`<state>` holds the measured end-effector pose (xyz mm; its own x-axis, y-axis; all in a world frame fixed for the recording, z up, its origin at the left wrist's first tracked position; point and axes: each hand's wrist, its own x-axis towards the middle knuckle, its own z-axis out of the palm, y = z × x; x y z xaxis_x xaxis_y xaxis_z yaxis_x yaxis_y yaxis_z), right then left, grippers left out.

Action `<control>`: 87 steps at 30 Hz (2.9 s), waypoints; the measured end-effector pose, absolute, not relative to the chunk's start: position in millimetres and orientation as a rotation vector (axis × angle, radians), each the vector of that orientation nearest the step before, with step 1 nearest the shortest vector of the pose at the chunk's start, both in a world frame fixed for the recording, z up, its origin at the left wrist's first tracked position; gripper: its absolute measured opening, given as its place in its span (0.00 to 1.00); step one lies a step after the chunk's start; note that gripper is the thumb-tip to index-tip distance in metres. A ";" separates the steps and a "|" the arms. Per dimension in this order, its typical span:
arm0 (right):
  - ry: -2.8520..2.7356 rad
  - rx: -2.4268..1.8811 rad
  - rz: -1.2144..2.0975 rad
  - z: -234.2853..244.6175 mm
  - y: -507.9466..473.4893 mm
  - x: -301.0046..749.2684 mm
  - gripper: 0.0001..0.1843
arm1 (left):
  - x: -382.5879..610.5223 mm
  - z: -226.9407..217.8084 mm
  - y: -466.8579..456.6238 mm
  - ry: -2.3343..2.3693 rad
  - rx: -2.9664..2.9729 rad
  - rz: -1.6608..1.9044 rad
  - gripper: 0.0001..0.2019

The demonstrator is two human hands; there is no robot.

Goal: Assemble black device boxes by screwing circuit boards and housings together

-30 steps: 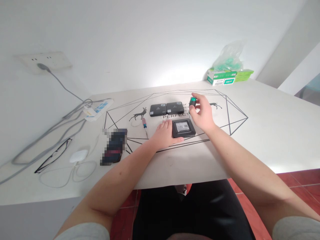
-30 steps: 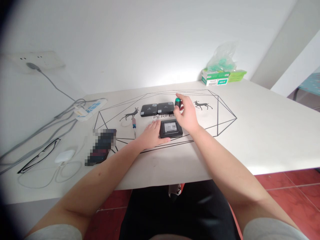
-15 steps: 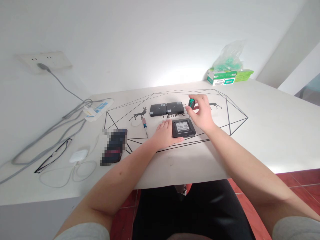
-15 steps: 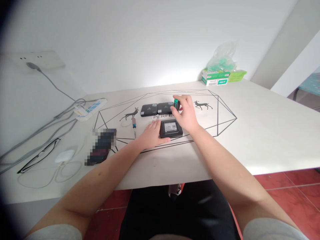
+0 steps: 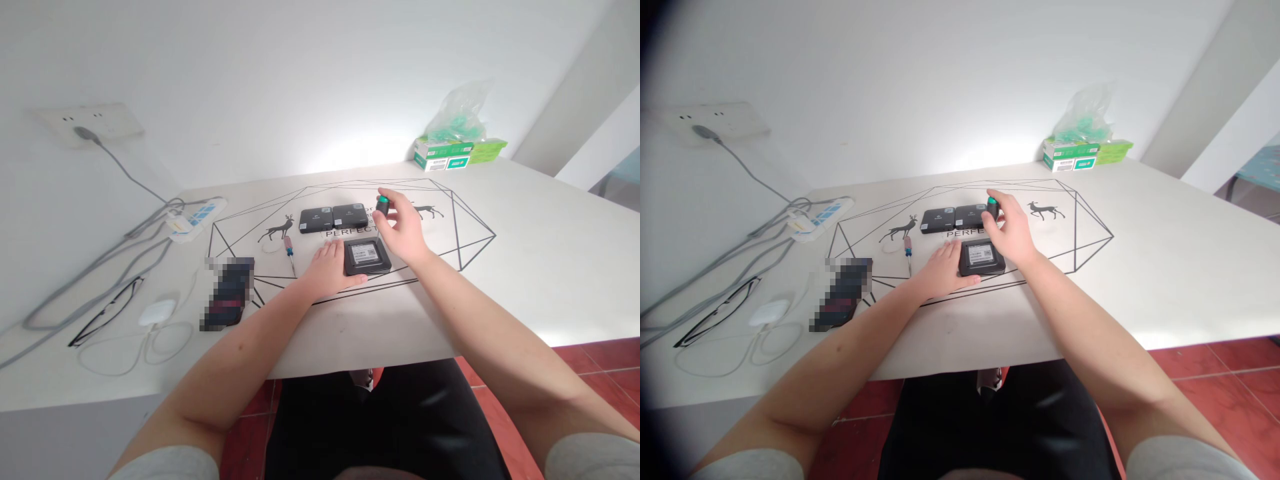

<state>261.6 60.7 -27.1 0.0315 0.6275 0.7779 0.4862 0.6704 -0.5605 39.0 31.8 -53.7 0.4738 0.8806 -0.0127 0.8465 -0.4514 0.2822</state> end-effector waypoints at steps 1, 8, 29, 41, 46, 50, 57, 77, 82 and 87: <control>-1.621 -0.939 0.122 -26.7 60.9 261.8 0.25 | 39.1 -53.4 31.7 1.481 2.465 0.197 0.61; -1.654 -0.952 0.001 -23.8 60.6 264.0 0.24 | 37.5 -53.1 31.3 1.474 2.439 0.202 0.61; -1.562 -0.906 0.209 -24.7 60.4 262.4 0.26 | 38.7 -52.2 30.9 1.490 2.474 0.184 0.61; -1.553 -0.915 0.262 -22.9 58.9 261.0 0.25 | 38.2 -54.1 32.0 1.502 2.492 0.184 0.60; -1.552 -0.915 0.272 -23.8 60.5 262.4 0.24 | 37.9 -54.5 32.3 1.502 2.494 0.184 0.60; -1.569 -0.909 0.265 -23.8 59.9 262.4 0.24 | 37.6 -55.0 32.3 1.498 2.491 0.196 0.60; -1.581 -0.901 0.269 -22.8 57.8 262.0 0.25 | 38.5 -54.6 32.2 1.500 2.489 0.173 0.61; -1.547 -0.891 0.238 -21.8 58.2 262.3 0.25 | 38.5 -50.5 30.8 1.499 2.461 0.163 0.62; -1.566 -0.902 0.233 -23.7 58.7 262.4 0.25 | 38.4 -52.1 31.2 1.495 2.469 0.172 0.61; -1.595 -0.910 0.231 -24.2 58.2 261.8 0.25 | 39.1 -53.6 32.2 1.501 2.472 0.184 0.62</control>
